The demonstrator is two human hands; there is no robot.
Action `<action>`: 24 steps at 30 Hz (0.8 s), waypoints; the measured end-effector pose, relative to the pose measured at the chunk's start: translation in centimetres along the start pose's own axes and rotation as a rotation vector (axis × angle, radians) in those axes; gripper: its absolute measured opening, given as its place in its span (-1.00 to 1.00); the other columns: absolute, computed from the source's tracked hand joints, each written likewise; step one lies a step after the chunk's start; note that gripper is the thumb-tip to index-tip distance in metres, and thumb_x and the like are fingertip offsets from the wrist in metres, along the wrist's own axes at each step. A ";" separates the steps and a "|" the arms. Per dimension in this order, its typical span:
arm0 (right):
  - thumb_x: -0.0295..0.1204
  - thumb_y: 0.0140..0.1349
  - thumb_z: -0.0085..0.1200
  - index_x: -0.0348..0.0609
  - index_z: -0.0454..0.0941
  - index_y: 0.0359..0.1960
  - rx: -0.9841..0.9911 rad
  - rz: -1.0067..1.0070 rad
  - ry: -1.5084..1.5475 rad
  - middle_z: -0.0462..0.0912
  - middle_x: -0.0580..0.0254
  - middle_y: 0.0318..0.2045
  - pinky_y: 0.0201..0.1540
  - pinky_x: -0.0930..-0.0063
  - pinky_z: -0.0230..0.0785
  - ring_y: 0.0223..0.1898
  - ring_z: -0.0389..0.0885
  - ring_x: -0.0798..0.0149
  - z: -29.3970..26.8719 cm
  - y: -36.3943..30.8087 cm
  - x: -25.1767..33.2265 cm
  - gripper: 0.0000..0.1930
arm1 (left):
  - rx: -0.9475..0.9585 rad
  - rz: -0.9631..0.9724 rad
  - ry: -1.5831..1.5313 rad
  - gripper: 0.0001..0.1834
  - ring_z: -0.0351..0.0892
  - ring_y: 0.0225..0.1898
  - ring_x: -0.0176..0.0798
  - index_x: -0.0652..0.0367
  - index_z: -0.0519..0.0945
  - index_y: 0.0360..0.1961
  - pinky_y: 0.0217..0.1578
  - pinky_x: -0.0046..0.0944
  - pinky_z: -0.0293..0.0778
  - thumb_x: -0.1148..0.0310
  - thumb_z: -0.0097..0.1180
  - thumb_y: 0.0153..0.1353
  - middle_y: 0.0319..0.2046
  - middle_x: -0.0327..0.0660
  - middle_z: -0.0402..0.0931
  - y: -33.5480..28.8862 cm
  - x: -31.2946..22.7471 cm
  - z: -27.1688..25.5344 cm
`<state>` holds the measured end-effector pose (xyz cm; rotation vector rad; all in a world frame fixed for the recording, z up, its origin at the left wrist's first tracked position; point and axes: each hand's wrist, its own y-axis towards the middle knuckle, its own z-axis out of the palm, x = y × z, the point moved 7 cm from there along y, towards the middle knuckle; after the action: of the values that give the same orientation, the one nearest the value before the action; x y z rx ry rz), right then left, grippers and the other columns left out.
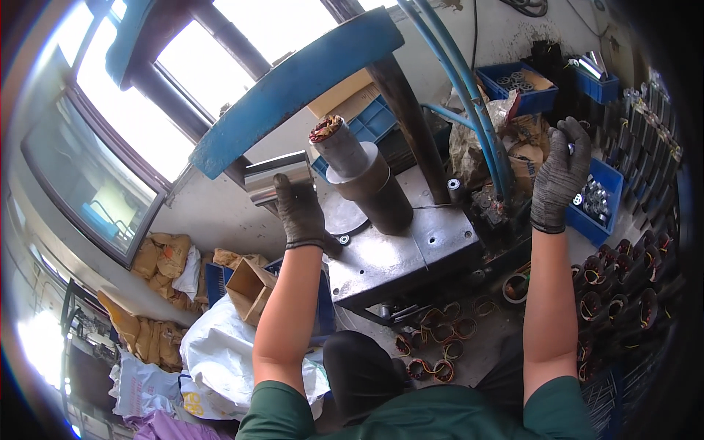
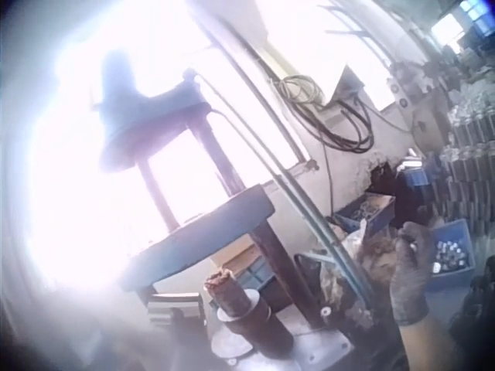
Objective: The person places a copper-wound stator core into a press and uses a large cylindrical tool to compress it. They then retrieve a metal sleeve from a bag, place it onto the press, and use the press to insert the stator core into the sleeve.
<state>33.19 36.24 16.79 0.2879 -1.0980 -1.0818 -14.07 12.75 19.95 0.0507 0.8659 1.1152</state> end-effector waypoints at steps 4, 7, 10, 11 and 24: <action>-0.48 0.41 0.15 -0.21 0.64 0.01 -0.025 -0.026 -0.014 0.68 0.22 -0.05 0.10 0.41 0.53 -0.03 0.65 0.31 0.1 0.0 0.6 -0.80 | -0.118 0.060 0.058 -0.45 0.62 -0.04 -0.26 0.08 0.52 0.08 0.11 -0.20 0.57 0.15 0.50 0.16 -0.11 -0.26 0.62 3.2 -0.1 -0.7; -0.48 0.40 0.16 -0.21 0.64 0.00 -0.040 0.012 0.049 0.68 0.22 -0.05 0.09 0.41 0.53 -0.04 0.65 0.32 0.0 -0.2 0.2 -0.81 | -0.101 0.070 0.084 -0.46 0.64 -0.06 -0.21 0.13 0.51 0.07 0.05 -0.18 0.60 0.19 0.51 0.17 -0.09 -0.22 0.61 4.6 0.2 0.1; -0.49 0.39 0.17 -0.20 0.65 -0.01 -0.054 0.019 0.069 0.68 0.22 -0.06 0.09 0.41 0.53 -0.05 0.65 0.32 -0.2 0.0 0.2 -0.81 | -0.111 0.081 0.122 -0.44 0.63 -0.05 -0.18 0.12 0.50 0.07 0.05 -0.17 0.60 0.18 0.52 0.15 -0.08 -0.21 0.60 4.9 0.3 1.5; -0.49 0.39 0.17 -0.20 0.65 -0.02 -0.060 0.000 0.060 0.68 0.22 -0.07 0.08 0.41 0.53 -0.05 0.65 0.33 -0.3 0.1 0.5 -0.82 | -0.110 0.079 0.116 -0.44 0.63 -0.05 -0.18 0.12 0.50 0.07 0.05 -0.17 0.60 0.18 0.52 0.15 -0.08 -0.21 0.60 5.0 0.4 1.9; -0.48 0.39 0.19 -0.18 0.65 -0.04 -0.063 0.045 0.016 0.69 0.25 -0.10 0.06 0.43 0.52 -0.06 0.64 0.34 -0.5 -0.1 0.1 -0.84 | -0.077 0.093 0.277 -0.40 0.62 -0.16 -0.18 0.17 0.48 -0.01 -0.12 -0.18 0.60 0.15 0.58 0.08 -0.19 -0.17 0.59 7.3 0.6 4.2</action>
<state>33.59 35.94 16.60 0.2203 -1.0498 -1.0704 -16.91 18.26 25.70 -0.1313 1.0740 1.2611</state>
